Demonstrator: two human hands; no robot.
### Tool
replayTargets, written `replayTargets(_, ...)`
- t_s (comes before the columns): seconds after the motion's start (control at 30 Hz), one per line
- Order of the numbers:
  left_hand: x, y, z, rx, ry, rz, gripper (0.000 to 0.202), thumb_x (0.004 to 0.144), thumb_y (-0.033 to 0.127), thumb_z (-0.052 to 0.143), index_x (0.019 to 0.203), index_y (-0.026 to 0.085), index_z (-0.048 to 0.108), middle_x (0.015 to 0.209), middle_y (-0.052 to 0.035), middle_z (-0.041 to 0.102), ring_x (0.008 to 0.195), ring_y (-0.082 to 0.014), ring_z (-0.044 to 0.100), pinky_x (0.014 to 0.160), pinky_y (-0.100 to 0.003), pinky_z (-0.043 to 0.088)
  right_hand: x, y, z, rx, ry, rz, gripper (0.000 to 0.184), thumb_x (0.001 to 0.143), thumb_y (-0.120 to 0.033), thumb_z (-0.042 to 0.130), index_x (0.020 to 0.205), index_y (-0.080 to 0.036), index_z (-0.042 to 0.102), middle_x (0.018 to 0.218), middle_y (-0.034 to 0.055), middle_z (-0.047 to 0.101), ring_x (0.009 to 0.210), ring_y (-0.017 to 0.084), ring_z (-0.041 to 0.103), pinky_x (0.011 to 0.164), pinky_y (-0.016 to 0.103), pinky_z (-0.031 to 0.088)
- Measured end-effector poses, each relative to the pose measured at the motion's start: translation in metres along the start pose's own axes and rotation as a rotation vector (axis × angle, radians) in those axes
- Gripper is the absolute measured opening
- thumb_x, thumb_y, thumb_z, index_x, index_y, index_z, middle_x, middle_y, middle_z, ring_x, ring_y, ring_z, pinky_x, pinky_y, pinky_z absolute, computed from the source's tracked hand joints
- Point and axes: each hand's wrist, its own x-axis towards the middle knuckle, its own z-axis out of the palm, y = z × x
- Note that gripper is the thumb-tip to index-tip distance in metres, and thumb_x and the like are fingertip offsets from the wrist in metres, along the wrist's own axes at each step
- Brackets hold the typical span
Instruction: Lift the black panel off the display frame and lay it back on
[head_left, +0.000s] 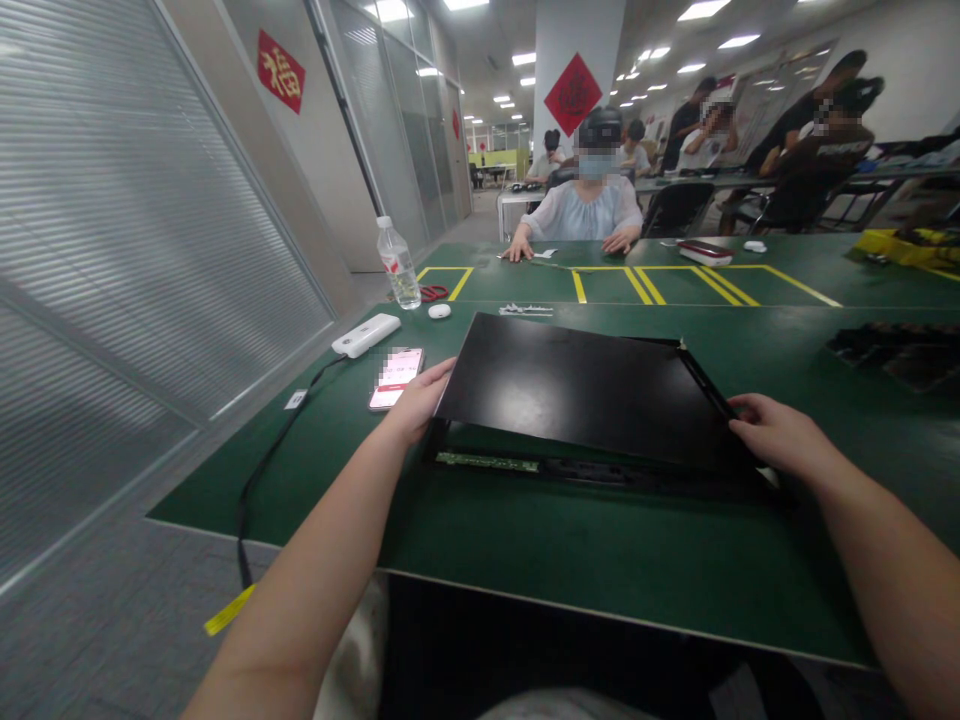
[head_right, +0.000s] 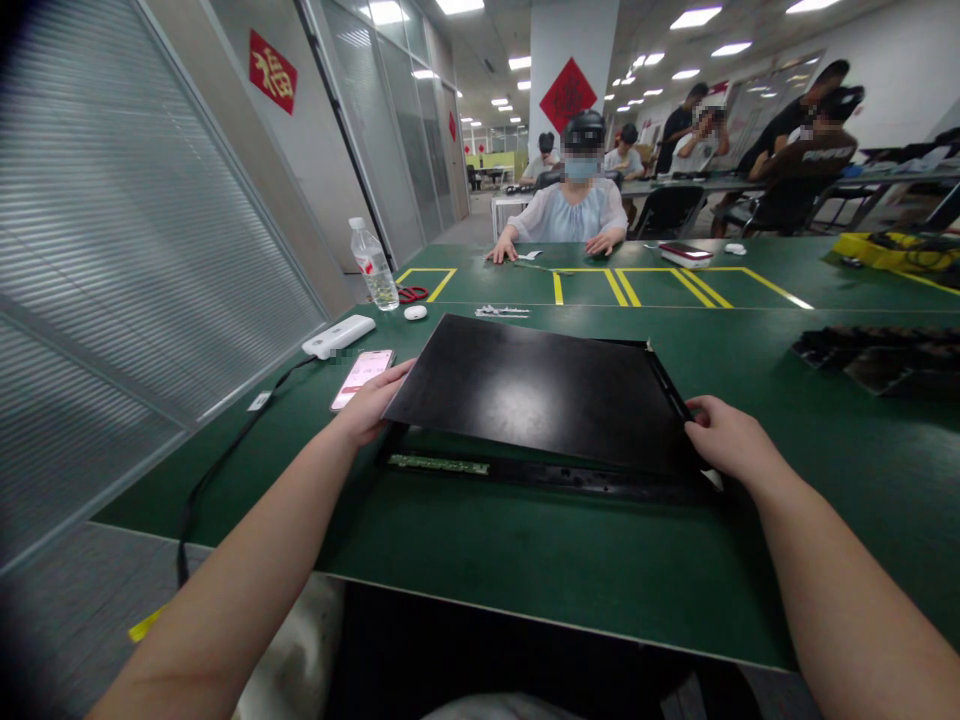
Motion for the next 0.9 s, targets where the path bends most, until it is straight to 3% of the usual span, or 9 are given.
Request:
replayTargets(0.17,-0.001,0.002,0.001,-0.002,-0.009,0.021,0.048,0.069,0.017,0.087,0.117,0.018,0.079,0.098,-0.0088,0.081,0.09,-0.0243,0.076,0.073,-0.028,0.06,0.001,0.002,0.001,0.018,0.02,-0.006,0.042,0.08,-0.03,0.058,0.118,-0.019,0.069,0.094,0.0094,0.073,0.08,0.025,0.068,0.068,0.033,0.05)
replayTargets(0.3,-0.005,0.007,0.005,-0.057,-0.095,0.053,0.049,0.071,0.016,0.082,0.12,0.016,0.077,0.107,-0.0095,0.08,0.101,-0.0271,0.074,0.081,-0.03,0.06,0.001,0.002,0.0,0.009,0.016,0.001,0.041,0.08,-0.031,0.058,0.118,-0.019,0.069,0.094,0.0096,0.073,0.08,0.025,0.068,0.067,0.033,0.049)
replayTargets(0.53,-0.008,0.007,0.008,-0.149,-0.173,0.157,0.044,0.082,0.033,0.071,0.123,0.018,0.075,0.12,-0.0081,0.077,0.12,-0.0303,0.067,0.095,-0.035,0.056,0.003,0.005,0.003,0.038,0.022,-0.006,0.043,0.078,-0.032,0.057,0.117,-0.02,0.069,0.093,0.0092,0.074,0.081,0.026,0.069,0.069,0.034,0.05)
replayTargets(0.7,-0.013,0.007,0.005,-0.101,-0.261,0.223,0.063,0.068,0.031,0.083,0.128,0.016,0.072,0.126,-0.0112,0.074,0.123,-0.0357,0.065,0.099,-0.039,0.053,0.0,0.0,0.0,0.047,-0.009,0.02,0.044,0.078,-0.032,0.057,0.119,-0.019,0.068,0.094,0.0089,0.073,0.08,0.025,0.069,0.07,0.034,0.051)
replayTargets(0.9,-0.015,0.008,0.005,-0.114,-0.275,0.216,0.072,0.063,0.027,0.084,0.132,0.016,0.069,0.125,-0.0128,0.075,0.123,-0.0364,0.065,0.1,-0.04,0.053,0.002,0.003,0.003,0.085,-0.018,0.043,0.044,0.079,-0.033,0.057,0.119,-0.018,0.066,0.095,0.0093,0.073,0.078,0.024,0.068,0.068,0.034,0.051)
